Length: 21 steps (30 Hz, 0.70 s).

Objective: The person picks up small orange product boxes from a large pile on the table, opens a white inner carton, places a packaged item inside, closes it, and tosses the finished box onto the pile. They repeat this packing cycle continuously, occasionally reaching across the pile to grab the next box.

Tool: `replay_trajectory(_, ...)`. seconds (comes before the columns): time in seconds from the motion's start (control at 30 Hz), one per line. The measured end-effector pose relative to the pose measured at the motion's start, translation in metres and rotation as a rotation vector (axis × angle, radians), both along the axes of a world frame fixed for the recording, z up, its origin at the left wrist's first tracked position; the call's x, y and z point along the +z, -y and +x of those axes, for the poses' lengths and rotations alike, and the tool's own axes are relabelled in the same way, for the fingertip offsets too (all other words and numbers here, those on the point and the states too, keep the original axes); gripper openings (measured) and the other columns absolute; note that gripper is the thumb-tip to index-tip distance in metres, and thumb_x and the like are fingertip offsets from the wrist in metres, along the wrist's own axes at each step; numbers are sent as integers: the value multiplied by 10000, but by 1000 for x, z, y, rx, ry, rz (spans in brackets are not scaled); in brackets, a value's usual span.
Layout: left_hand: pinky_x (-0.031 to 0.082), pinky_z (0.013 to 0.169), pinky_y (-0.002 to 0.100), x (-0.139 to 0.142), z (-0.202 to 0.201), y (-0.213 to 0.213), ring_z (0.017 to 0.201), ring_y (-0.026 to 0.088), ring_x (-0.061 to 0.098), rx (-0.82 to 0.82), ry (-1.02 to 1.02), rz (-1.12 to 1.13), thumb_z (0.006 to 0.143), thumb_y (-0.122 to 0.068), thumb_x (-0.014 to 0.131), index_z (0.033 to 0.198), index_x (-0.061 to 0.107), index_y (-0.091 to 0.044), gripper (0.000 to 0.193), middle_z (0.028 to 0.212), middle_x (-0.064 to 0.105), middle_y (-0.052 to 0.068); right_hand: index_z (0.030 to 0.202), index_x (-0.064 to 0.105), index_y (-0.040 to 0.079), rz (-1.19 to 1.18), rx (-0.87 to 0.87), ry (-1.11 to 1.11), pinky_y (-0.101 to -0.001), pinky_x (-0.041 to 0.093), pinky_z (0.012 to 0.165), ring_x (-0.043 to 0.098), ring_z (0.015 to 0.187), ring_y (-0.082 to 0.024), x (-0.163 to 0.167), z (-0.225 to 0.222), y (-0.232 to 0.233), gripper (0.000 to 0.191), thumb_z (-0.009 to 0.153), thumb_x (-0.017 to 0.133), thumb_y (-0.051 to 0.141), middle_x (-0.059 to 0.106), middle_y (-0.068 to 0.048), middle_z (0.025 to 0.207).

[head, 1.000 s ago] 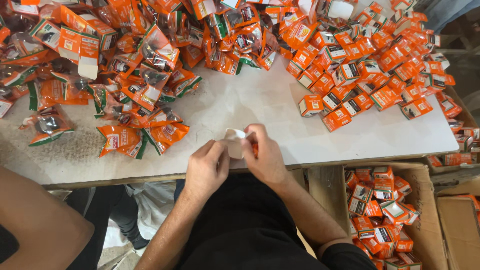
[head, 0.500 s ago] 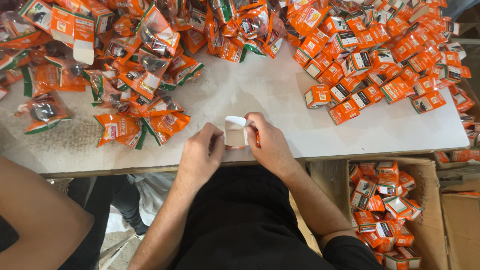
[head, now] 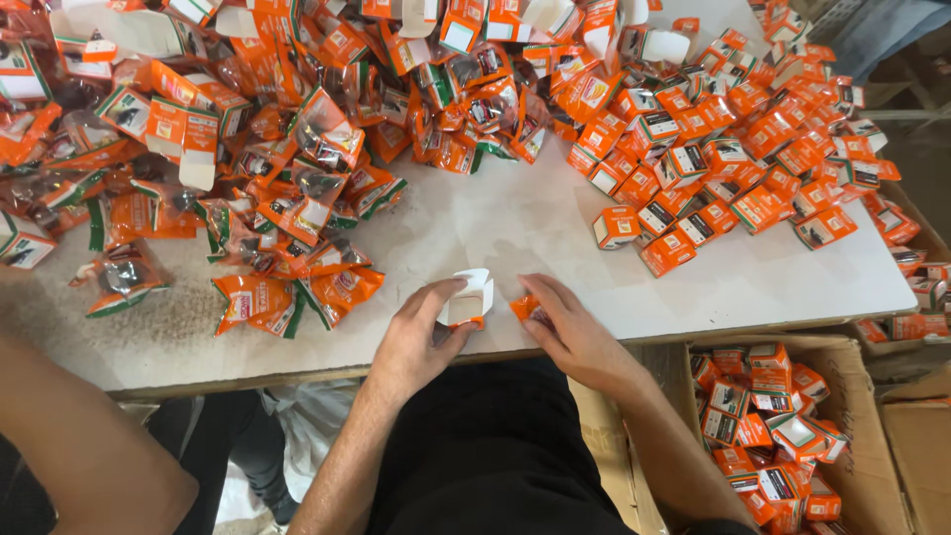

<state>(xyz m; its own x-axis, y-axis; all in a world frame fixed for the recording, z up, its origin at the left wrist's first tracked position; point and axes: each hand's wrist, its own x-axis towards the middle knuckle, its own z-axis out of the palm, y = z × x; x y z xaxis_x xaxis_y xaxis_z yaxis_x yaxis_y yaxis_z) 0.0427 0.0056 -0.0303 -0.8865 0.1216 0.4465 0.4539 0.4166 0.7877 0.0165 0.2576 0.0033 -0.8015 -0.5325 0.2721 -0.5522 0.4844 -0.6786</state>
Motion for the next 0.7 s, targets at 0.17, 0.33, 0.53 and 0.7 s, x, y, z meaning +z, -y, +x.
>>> replay_trajectory(0.17, 656, 687, 295, 3, 0, -1, 999, 283, 730, -1, 40, -21, 805, -51, 821, 1360, 541, -74, 622, 1295, 635, 168, 1114, 655, 39, 308, -233, -126, -413, 541, 787, 656, 890, -329, 5, -7, -5, 299, 832, 705, 125, 691, -164, 833)
replay_trajectory(0.33, 651, 662, 286, 2, 1, -1, 972, 259, 738, -8, 54, -17, 811, -48, 813, 1364, 540, -77, 618, 1298, 634, 163, 1109, 613, 1, -178, -148, -310, -373, 587, 797, 718, 904, -306, 2, 1, 7, 220, 908, 696, -27, 716, -157, 1068)
replay_trajectory(0.53, 654, 685, 288, 3, 0, 1, 987, 250, 732, -33, 74, 11, 829, -56, 816, 1390, 526, -71, 631, 1309, 624, 164, 1165, 593, 4, -234, 44, -799, -397, 608, 930, 686, 1099, -368, -8, 5, 33, 297, 918, 661, -146, 631, -215, 1243)
replay_trajectory(0.7, 583, 933, 414, 6, 0, 4, 1162, 350, 664, -20, -212, -81, 795, -69, 827, 1359, 558, -42, 626, 1309, 648, 150, 1173, 637, 13, -39, 158, -648, -441, 578, 937, 669, 1086, -366, -13, -13, 45, 277, 907, 682, -51, 666, -138, 1210)
